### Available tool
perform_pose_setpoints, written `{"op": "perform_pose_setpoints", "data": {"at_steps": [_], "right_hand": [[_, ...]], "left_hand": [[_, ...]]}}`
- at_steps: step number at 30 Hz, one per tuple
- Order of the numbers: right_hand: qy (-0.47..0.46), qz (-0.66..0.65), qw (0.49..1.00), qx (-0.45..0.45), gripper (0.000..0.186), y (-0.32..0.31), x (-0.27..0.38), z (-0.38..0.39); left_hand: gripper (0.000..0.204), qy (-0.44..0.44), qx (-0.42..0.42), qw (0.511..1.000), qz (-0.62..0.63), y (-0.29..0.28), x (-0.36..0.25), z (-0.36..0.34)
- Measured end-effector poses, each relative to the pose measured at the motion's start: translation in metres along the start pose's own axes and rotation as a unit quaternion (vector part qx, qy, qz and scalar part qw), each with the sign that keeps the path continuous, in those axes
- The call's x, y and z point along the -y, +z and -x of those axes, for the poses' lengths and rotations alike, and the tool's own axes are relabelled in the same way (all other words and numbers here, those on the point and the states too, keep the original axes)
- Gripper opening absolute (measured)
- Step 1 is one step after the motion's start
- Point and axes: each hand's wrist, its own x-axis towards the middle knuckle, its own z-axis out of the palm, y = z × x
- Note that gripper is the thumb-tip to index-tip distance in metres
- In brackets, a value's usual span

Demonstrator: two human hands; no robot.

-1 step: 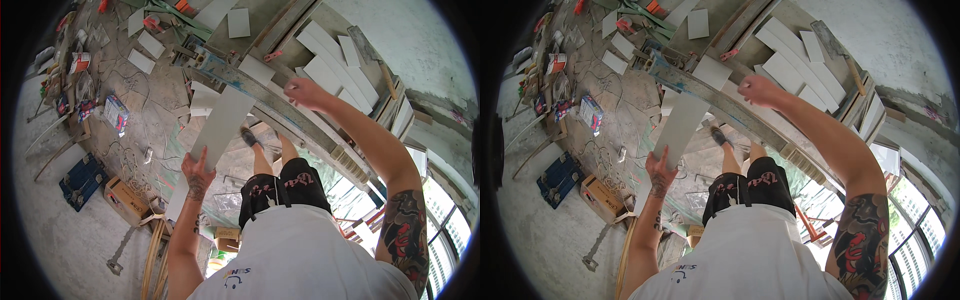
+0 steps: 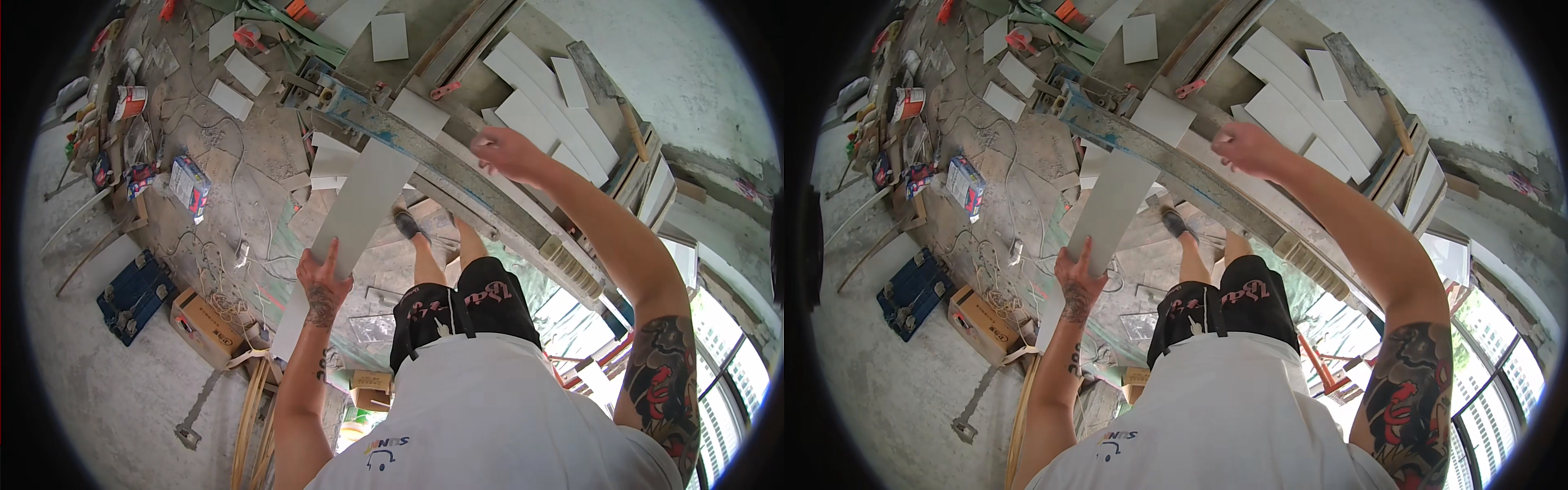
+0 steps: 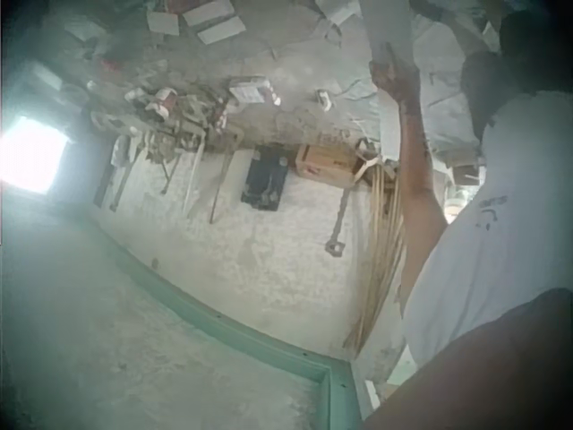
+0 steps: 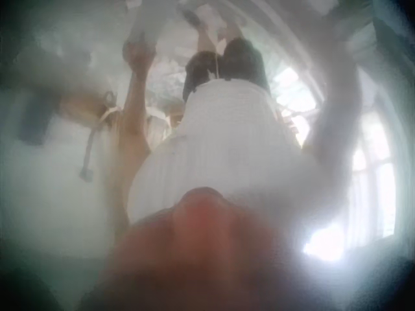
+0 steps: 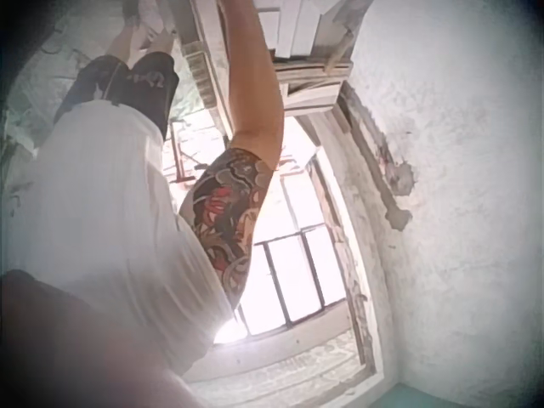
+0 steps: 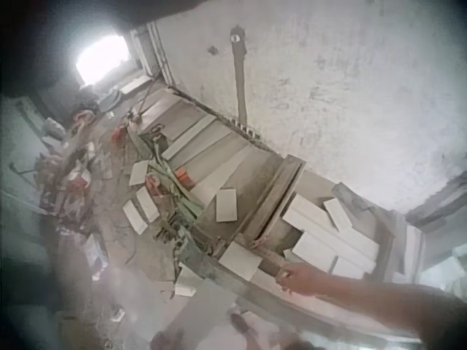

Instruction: The person cuts tiles with a manual tile cutter, carries a cut tile over to a window sill, and test fits the tile along the ledge by hand.

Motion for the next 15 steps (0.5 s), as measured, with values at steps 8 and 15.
{"op": "perform_pose_setpoints", "data": {"at_steps": [8, 15], "right_hand": [[-0.01, 0.002, 0.995, -0.1, 0.03, -0.023, 0.028, 0.15], [-0.007, 0.123, 0.989, -0.086, 0.044, 0.0, 0.052, 0.225]], "left_hand": [[0.093, -0.001, -0.006, 1.0, -0.016, 0.0, 0.002, 0.0], [0.094, 0.003, -0.026, 1.0, -0.015, 0.0, 0.001, 0.003]]}}
